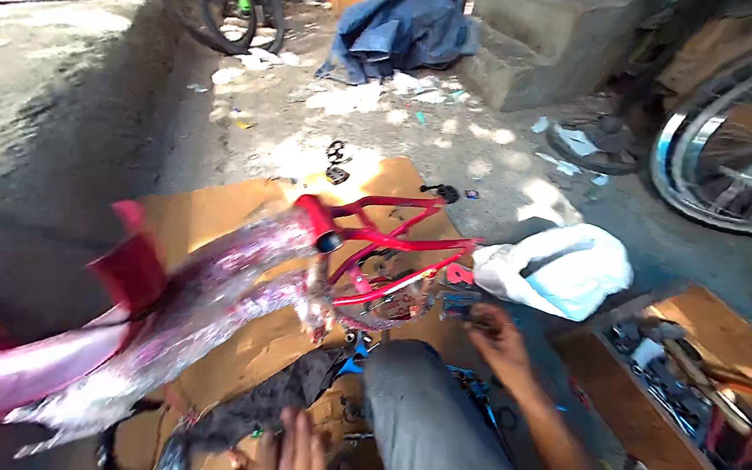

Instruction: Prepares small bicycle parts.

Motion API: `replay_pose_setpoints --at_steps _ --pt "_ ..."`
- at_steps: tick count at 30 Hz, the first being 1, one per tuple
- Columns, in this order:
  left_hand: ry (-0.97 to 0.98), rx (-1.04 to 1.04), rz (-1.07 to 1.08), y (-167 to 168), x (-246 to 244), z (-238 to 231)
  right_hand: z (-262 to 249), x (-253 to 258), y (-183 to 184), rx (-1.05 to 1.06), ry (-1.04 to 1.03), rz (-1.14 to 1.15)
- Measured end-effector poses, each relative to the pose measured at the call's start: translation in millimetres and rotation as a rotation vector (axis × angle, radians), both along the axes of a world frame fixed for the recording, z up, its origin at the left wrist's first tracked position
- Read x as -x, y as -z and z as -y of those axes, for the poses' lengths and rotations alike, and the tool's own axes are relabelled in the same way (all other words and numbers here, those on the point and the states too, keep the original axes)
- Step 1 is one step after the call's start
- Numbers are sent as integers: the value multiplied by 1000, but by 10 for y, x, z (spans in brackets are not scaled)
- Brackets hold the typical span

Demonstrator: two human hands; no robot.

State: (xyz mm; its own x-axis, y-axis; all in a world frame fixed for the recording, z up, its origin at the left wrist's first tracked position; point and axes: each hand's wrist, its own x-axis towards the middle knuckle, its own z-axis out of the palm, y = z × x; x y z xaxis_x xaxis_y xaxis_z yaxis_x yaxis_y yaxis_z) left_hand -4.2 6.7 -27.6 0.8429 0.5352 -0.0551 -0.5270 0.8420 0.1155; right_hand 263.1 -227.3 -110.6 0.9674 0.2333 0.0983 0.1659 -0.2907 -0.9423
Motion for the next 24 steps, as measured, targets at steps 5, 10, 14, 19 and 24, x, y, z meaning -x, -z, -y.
replay_pose_setpoints --at_steps 5,10,14,19,24 --pt "15 20 52 -92 -202 124 -287 379 -1377 -150 -420 310" --pt "56 94 129 -61 -288 270 -832 994 -1605 281 -840 695" --pt "17 79 -93 -40 -292 391 -1065 1282 -1356 498 -1041 935" --pt "20 193 -419 80 -294 494 -1073 1301 -1227 621 -1248 786" --pt "84 273 -389 -9 -178 504 -986 1164 -1323 483 -1250 486"
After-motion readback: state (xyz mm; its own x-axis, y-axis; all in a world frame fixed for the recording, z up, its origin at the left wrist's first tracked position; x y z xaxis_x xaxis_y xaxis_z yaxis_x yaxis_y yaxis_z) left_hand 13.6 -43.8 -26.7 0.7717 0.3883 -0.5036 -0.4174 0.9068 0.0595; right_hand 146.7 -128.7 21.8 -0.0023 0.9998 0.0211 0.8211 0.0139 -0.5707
